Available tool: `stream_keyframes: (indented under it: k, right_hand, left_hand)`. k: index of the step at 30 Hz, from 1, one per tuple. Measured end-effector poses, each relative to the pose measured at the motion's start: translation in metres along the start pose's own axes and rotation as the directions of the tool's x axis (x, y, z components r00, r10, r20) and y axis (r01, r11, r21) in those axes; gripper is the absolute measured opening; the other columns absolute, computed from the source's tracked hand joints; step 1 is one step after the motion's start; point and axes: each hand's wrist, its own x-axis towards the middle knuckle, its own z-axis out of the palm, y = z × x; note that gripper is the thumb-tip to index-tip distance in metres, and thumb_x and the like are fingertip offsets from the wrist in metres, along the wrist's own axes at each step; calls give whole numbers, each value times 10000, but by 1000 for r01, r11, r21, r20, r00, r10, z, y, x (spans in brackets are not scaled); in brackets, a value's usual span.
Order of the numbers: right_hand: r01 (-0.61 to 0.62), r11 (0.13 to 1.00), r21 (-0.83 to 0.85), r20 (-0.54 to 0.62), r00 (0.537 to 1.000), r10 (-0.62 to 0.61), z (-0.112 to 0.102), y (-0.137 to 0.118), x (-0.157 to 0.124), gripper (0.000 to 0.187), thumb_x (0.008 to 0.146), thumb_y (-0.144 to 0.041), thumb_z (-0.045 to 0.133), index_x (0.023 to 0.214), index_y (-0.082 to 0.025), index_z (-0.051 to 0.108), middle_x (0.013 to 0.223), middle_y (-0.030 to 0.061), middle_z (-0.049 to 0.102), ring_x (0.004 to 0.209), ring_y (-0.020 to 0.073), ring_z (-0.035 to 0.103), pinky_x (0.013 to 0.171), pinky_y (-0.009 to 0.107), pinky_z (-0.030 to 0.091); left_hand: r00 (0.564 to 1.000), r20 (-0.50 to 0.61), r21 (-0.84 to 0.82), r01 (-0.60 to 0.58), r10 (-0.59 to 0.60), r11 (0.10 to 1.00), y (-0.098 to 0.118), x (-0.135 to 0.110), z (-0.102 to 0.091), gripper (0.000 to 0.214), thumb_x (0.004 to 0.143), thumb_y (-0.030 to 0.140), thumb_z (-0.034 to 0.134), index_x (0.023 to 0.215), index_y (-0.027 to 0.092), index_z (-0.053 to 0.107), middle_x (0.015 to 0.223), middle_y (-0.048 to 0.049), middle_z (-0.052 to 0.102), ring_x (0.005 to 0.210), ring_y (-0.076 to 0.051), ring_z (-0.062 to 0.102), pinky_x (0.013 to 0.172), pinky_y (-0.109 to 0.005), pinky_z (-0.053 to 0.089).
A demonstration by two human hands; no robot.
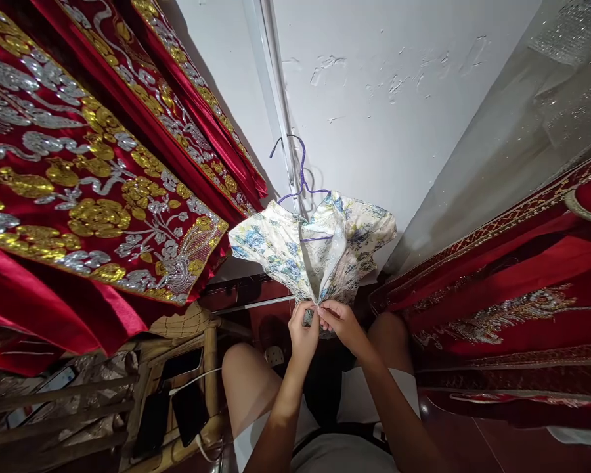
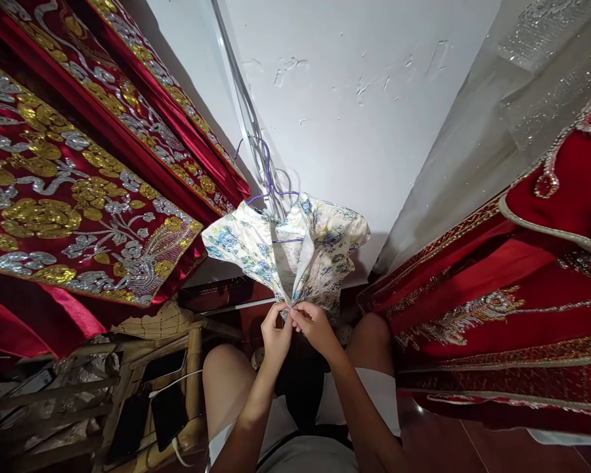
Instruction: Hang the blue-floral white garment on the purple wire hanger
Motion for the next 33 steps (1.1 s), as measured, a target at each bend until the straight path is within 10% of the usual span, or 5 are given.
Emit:
stream_keyframes:
  k: [18,33]
  right_hand:
    - [-77,996,34,-32,996,78,9,-41,10,258,752,-417,619,625,-192,615,518,-15,507,491,116,416,498,268,326]
    - [122,992,-40,-89,988,-125,13,-106,32,322,836,-455,608,697,-174,679,532,-11,548,471,110,428,496,265,339]
  left_hand:
    - [993,-15,-42,-117,117,992,-2,-4,-3,133,936,267,616,847,186,672,797,-30,676,779,-175,645,748,-283,504]
    - [984,-6,-24,-178,178,984,-10,-3,4,161,954,272,596,820,185,618,763,-26,622,746,-174,620,700,-261,474]
